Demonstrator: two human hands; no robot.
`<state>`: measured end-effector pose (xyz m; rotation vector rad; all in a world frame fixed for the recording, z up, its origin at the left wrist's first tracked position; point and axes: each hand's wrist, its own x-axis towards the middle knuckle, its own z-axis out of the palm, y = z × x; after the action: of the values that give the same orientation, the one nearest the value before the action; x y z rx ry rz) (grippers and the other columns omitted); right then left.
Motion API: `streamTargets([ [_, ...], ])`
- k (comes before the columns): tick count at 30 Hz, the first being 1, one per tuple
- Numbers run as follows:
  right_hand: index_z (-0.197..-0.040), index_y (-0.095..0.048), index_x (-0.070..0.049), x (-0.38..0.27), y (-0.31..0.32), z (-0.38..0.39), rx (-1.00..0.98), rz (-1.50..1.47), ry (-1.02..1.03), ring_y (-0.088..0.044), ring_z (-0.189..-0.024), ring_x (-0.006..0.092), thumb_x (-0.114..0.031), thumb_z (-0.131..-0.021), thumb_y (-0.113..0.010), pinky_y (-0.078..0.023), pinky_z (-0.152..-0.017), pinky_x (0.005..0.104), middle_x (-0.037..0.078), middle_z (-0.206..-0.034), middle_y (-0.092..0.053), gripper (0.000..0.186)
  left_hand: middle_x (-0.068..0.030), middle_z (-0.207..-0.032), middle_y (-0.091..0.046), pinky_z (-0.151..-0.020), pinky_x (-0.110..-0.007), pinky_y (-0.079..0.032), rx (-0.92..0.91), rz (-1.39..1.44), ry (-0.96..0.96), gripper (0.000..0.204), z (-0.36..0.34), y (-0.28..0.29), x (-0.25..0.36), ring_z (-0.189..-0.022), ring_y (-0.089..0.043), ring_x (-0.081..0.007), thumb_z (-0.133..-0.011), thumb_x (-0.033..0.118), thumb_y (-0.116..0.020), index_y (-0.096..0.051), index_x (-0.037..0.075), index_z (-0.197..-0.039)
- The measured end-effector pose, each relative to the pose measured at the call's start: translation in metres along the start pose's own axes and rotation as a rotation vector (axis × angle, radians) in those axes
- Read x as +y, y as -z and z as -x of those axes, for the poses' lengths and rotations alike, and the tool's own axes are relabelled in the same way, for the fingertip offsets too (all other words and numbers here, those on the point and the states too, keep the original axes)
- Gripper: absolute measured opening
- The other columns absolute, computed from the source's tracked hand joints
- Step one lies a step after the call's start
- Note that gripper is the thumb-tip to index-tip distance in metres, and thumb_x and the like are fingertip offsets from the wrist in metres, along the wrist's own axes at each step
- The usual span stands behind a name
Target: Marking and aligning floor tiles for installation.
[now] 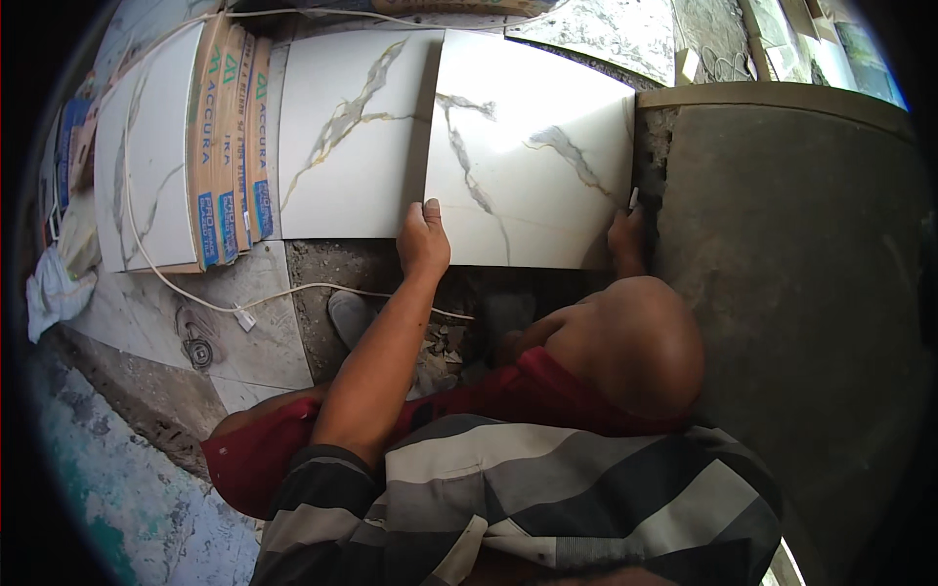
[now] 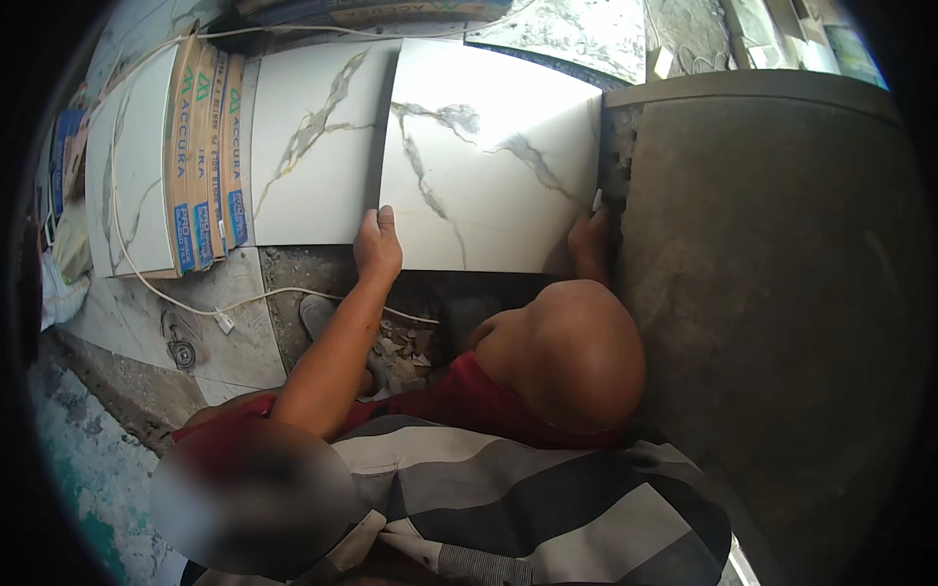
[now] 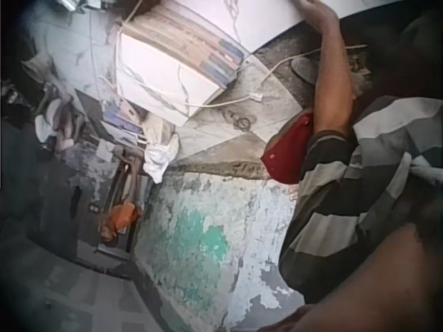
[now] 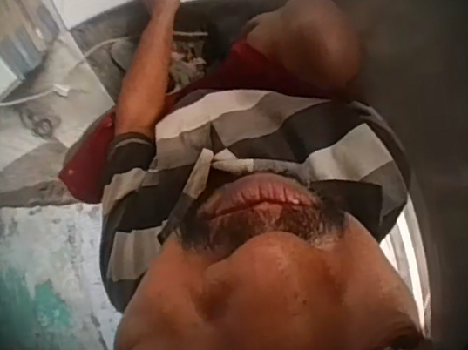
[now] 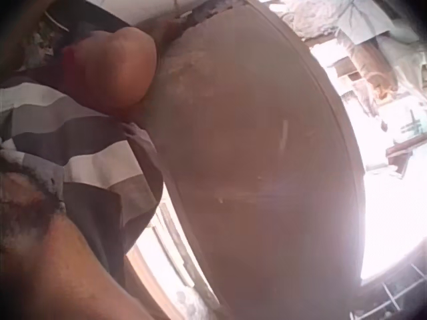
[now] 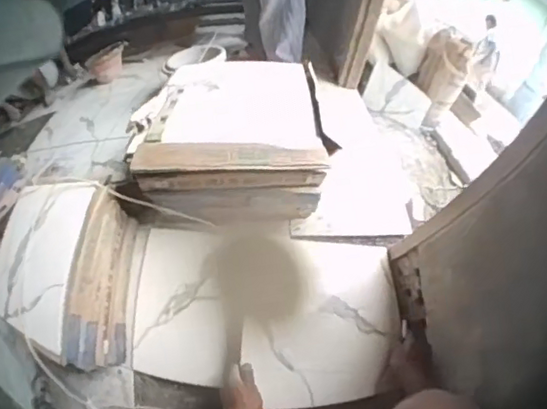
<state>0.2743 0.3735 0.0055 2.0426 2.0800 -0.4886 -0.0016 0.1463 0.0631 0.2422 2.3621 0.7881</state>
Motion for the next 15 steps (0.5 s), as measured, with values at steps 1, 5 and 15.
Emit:
streamTargets([
  [1, -0.122, -0.050, 0.005, -0.007, 0.002, -0.004, 0.028, -0.077, 0.021, -0.055, -0.112, 0.0475, -0.022, -0.090, -0.052, -0.042, -0.097, 0.0510, 0.031, -0.116, -0.058, 0.042, -0.0277, -0.095, -0.063, -0.078, -0.053, -0.046, 0.002, -0.009, 0.002, 0.047, -0.003, -0.002, -0.002, -0.094, -0.058, -0.0491, -0.101, 0.044, -0.041, -0.055, -0.001, -0.097],
  [5, -0.128, -0.047, 0.005, -0.022, 0.007, -0.015, 0.032, -0.180, -0.001, -0.054, -0.113, 0.0485, -0.019, -0.089, -0.051, -0.041, -0.097, 0.0515, 0.034, -0.118, -0.057, 0.046, -0.0270, -0.093, -0.063, -0.078, -0.052, -0.046, 0.025, -0.009, -0.014, 0.047, -0.007, -0.011, -0.014, -0.091, -0.059, -0.0487, -0.101, 0.043, -0.041, -0.055, -0.001, -0.096],
  [15, -0.126, -0.048, 0.004, -0.049, 0.019, -0.030, 0.033, -0.126, 0.166, -0.055, -0.110, 0.0477, -0.018, -0.089, -0.047, -0.044, -0.095, 0.0502, 0.033, -0.111, -0.060, 0.043, -0.0255, -0.098, -0.065, -0.080, -0.050, -0.048, 0.087, 0.062, -0.031, 0.037, -0.008, -0.022, -0.029, -0.094, -0.061, -0.0452, -0.099, 0.036, -0.047, -0.053, 0.001, -0.108],
])
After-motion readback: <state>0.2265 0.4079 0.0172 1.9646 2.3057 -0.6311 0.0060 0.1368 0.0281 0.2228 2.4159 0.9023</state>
